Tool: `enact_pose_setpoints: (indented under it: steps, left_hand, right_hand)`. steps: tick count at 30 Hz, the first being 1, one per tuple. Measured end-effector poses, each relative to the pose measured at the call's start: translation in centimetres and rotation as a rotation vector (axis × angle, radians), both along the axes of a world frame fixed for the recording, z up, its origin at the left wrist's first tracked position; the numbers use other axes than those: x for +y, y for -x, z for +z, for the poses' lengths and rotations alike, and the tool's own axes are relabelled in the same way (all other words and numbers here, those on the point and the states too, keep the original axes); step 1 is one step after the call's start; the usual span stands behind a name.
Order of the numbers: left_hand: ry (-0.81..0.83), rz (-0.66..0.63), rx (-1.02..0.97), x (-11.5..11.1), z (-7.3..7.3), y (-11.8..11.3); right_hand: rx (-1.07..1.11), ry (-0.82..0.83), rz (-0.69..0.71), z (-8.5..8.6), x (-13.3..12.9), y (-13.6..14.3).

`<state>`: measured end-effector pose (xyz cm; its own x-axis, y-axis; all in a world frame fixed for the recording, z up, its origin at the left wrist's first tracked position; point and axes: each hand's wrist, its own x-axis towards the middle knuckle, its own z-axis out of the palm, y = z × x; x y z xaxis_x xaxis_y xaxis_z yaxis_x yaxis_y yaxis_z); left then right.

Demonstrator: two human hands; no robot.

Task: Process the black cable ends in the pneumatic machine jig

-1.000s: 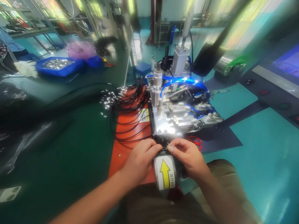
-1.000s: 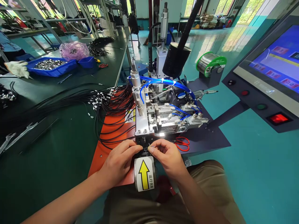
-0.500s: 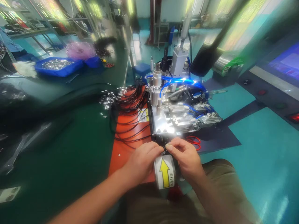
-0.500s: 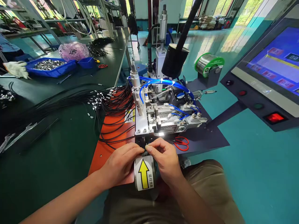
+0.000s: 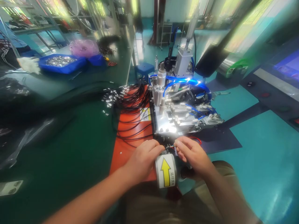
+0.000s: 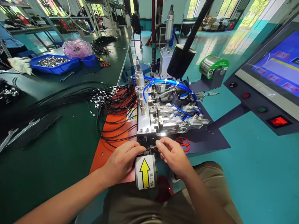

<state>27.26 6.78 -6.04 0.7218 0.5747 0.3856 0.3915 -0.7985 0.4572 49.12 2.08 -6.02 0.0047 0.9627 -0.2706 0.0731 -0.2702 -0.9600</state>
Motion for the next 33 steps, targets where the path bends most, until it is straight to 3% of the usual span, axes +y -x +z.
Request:
enact_pose_setpoints:
  steps: [9,18,33]
  left_hand:
    - [-0.014,0.028,0.035,0.0,-0.1,0.1]
    - [-0.124,0.124,0.114,0.0,-0.3,0.0]
    - [-0.135,0.166,0.180,0.1,-0.4,-0.2]
  right_hand:
    - [-0.122,-0.074,0.017,-0.4,0.2,0.6]
    - [-0.268,-0.132,-0.068,-1.3,0.2,1.8]
    - [-0.285,-0.122,-0.089,-2.0,0.2,2.3]
